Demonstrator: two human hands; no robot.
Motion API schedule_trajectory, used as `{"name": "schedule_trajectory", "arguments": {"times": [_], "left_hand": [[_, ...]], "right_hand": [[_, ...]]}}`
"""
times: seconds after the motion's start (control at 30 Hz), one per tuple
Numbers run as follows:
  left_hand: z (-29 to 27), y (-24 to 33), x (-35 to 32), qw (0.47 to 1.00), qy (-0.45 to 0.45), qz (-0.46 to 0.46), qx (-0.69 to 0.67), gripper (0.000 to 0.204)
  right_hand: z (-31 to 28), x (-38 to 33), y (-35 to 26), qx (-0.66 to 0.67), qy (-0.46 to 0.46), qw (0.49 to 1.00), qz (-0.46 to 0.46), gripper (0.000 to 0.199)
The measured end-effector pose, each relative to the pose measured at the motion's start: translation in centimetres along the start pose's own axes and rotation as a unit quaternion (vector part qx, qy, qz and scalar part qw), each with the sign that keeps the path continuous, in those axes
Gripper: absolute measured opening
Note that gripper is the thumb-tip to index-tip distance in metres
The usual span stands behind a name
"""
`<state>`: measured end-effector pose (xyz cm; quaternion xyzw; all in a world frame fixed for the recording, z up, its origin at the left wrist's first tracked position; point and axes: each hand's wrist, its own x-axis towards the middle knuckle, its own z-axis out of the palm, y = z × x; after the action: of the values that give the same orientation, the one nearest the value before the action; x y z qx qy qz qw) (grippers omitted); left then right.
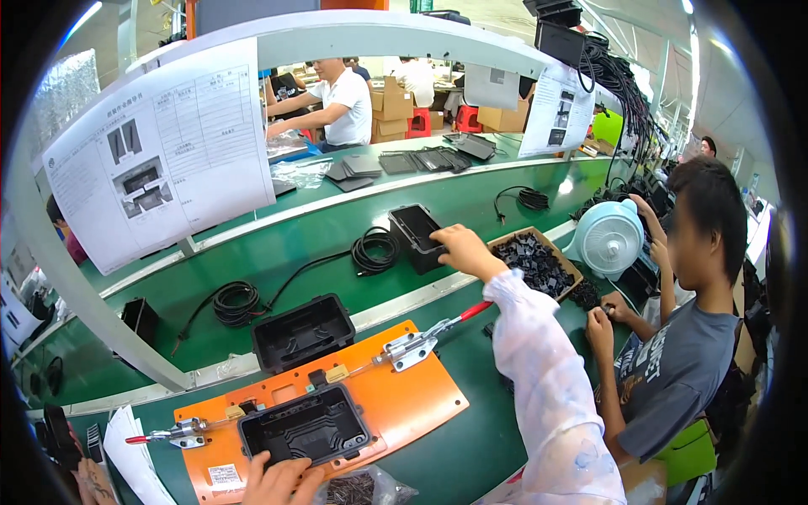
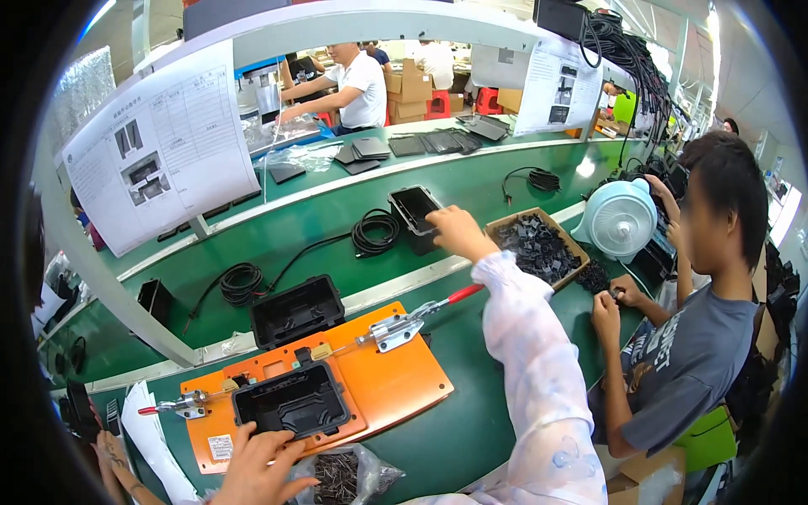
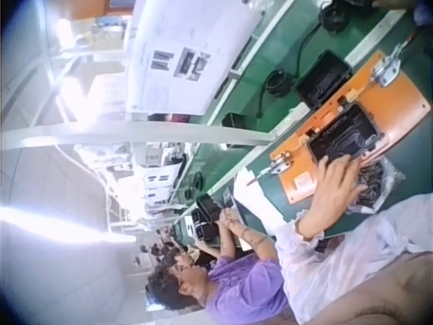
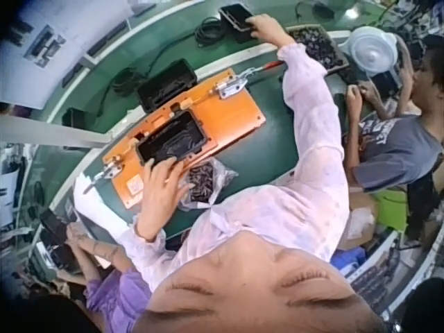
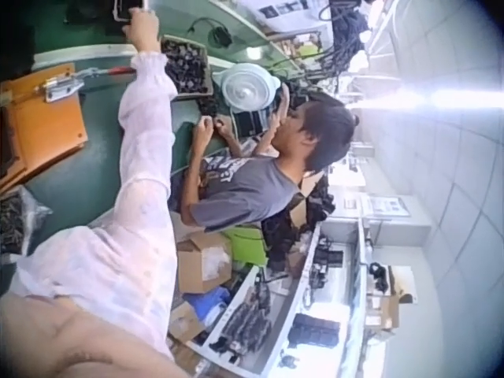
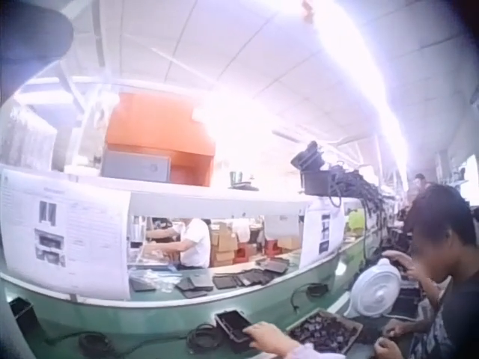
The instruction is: The person assembles a device by placing a black plastic housing into an orange jig, inserting small components by hand, and securing them by pulling the levers. They then fit a cover onto the housing, press it down, and remove the completed unit from the jig.
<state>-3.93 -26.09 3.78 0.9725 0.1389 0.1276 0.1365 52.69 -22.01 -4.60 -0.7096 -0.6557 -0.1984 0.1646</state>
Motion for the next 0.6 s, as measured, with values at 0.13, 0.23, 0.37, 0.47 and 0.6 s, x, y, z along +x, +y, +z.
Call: {"name": "schedule_trajectory", "arguments": {"times": [0.13, 0.23, 0.37, 0.47, 0.6], "left_hand": [[1.7, 0.0, -0.6, 0.997, 0.047, -0.01, 0.065, 0.047], [2.2, -0.5, -1.1, 0.994, 0.062, -0.002, 0.094, 0.043], [3.3, -2.5, -1.1, 0.997, 0.063, -0.033, -0.012, 0.054], [2.4, -3.1, -0.8, 0.998, 0.04, -0.009, -0.038, 0.057], [2.6, -5.1, -0.7, 0.997, 0.008, 0.006, -0.072, 0.041]], "right_hand": [[3.1, 1.7, 0.7, -0.158, -0.161, 0.974, 0.021, 0.03], [3.3, 1.9, 0.4, -0.126, -0.086, 0.987, 0.051, 0.012], [-1.3, 0.4, -1.5, -0.057, 0.039, 0.997, 0.022, 0.017], [-7.3, -0.3, -5.9, -0.002, 0.049, 0.997, -0.054, 0.016], [-11.9, 1.0, -12.4, 0.053, 0.037, 0.977, -0.202, 0.024]]}}
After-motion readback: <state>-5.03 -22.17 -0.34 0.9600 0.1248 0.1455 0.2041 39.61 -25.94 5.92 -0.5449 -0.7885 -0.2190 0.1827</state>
